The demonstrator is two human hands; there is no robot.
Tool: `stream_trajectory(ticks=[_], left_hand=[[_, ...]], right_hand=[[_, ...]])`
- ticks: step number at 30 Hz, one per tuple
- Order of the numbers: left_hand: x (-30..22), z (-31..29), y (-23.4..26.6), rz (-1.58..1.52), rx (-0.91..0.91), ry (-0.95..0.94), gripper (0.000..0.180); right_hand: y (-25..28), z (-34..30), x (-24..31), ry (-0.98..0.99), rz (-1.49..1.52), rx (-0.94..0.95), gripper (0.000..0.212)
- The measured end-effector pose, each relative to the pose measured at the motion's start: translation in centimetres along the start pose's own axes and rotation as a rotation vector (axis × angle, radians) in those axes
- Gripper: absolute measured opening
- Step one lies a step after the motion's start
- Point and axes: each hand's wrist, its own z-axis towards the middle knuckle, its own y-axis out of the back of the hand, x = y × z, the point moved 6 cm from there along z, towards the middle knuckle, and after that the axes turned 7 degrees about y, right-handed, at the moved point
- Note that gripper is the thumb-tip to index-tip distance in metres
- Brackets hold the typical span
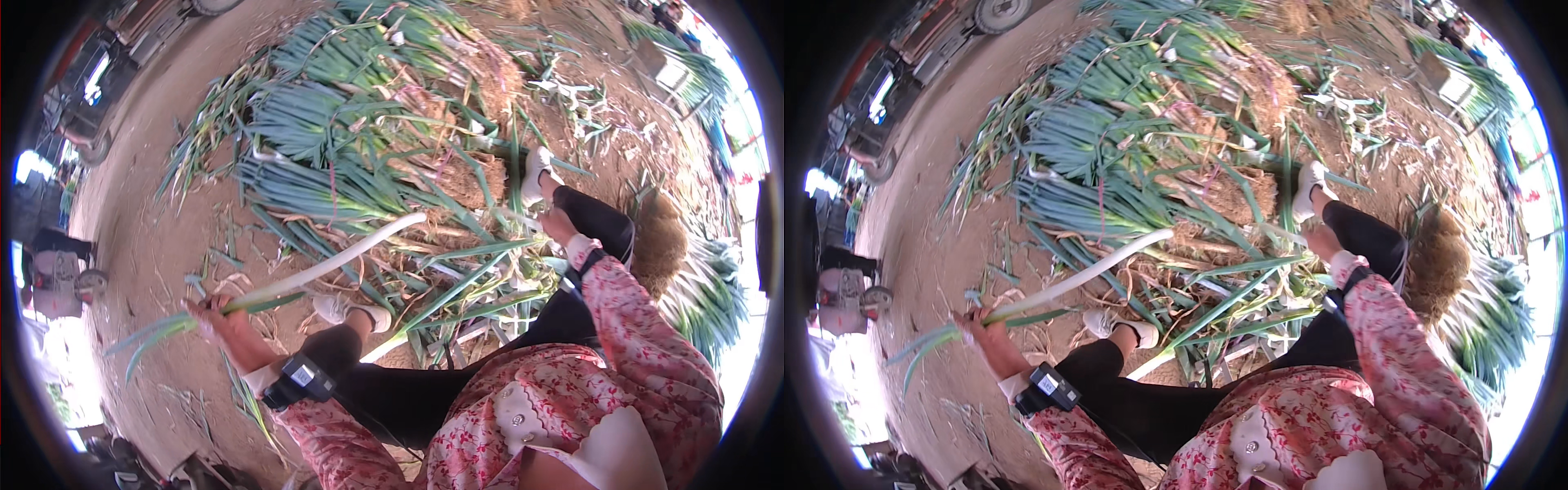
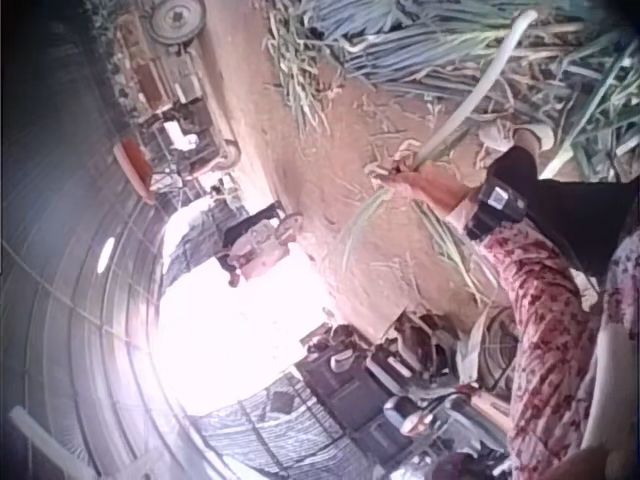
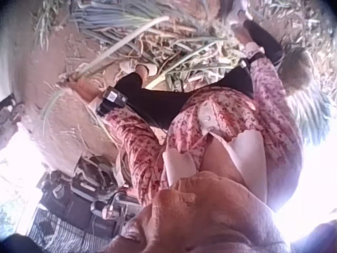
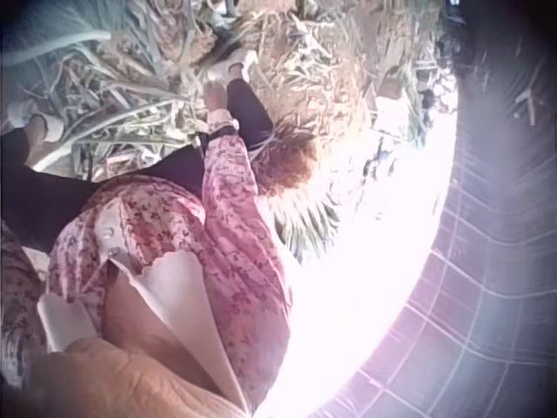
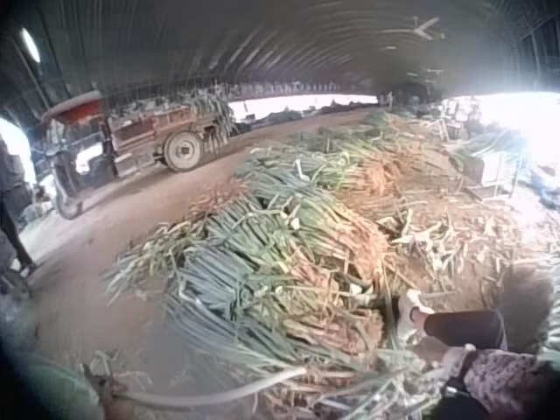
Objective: The person peels the outer layers from leeks by hand, shakes off loose dirt, and places the cleaned leeks onto a pile. They then gather the leeks together and secure the bundle with a pink plastic tie.
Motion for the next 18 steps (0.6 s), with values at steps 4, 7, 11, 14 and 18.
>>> stream_trajectory(ticks=[4,7,11,14,18], left_hand=[[2.5,-3.2,-2.6,0.009,0.013,0.066,0.037],[4.3,-3.8,-3.1,0.02,0.023,0.108,0.031],[6.6,-4.5,-4.5,0.043,0.092,0.187,0.023],[7.4,-5.9,-5.6,0.04,0.097,0.221,0.019],[7.7,-6.1,-5.8,0.046,0.124,0.231,0.018]], right_hand=[[3.6,-0.2,7.6,0.089,-0.483,0.227,0.041],[10.5,1.2,17.1,0.304,0.08,-0.333,0.03],[13.1,-4.0,30.9,0.985,0.183,-0.523,0.031],[11.7,-6.3,36.3,1.184,0.103,-0.649,0.032],[10.1,-4.6,37.5,1.23,0.065,-0.614,0.025]])
